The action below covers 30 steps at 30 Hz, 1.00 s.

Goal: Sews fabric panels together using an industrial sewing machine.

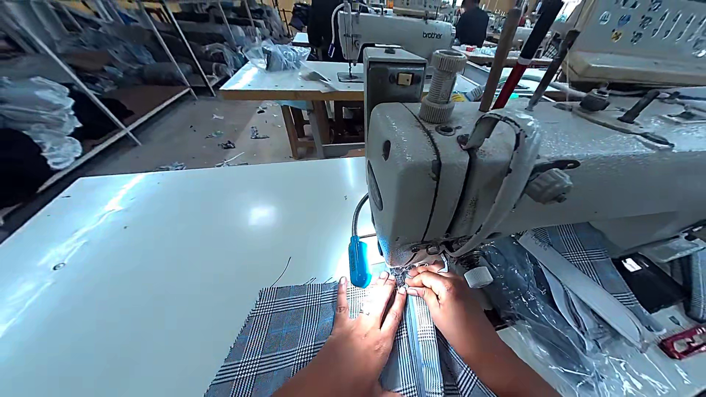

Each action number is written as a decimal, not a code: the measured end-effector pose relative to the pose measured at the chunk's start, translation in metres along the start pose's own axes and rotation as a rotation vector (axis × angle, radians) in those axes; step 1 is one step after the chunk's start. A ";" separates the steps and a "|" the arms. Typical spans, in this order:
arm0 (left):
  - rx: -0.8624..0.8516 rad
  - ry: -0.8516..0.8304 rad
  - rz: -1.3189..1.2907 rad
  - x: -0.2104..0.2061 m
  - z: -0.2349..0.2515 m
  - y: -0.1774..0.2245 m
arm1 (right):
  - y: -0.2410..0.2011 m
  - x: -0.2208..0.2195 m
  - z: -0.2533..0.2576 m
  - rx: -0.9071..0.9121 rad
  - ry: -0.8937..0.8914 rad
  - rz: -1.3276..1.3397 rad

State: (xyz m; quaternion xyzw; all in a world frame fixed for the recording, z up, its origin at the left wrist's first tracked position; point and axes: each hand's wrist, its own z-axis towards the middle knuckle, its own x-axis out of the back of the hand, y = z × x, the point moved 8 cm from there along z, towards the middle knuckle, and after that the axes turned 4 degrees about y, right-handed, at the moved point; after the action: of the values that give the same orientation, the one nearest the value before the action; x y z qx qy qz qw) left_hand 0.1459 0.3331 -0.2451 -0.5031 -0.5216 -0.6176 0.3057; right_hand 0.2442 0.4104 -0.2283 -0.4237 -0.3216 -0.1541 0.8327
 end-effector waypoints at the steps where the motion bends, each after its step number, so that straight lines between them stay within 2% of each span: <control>1: -0.002 0.006 0.000 0.001 0.000 0.000 | 0.000 0.000 0.001 -0.015 -0.006 -0.002; 5: -0.027 0.056 -0.005 0.002 -0.001 0.002 | 0.001 0.001 0.001 -0.026 -0.014 0.005; 11: 0.029 -0.062 -0.016 -0.001 0.000 0.000 | -0.002 0.002 0.000 0.043 0.023 -0.031; 14: 0.057 -0.131 -0.004 -0.003 0.002 -0.001 | -0.005 0.000 -0.006 0.112 0.000 -0.136; 17: 0.084 -0.218 -0.016 -0.005 0.002 -0.001 | -0.025 0.003 -0.031 0.203 -0.006 -0.276; 22: 0.145 -0.323 -0.028 -0.006 0.002 0.002 | -0.055 0.020 -0.086 0.268 -0.116 -0.192; 25: 0.179 -0.333 -0.018 -0.004 0.000 0.005 | -0.057 0.024 -0.105 0.241 -0.158 -0.117; 30: 0.252 -0.243 -0.068 0.004 -0.018 0.028 | -0.056 0.028 -0.118 0.269 -0.134 -0.094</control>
State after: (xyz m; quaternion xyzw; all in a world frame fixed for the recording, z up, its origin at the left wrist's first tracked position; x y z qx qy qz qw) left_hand 0.1644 0.3088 -0.2306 -0.5136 -0.6448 -0.4919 0.2799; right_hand 0.2835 0.2825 -0.2269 -0.3021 -0.4135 -0.1197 0.8505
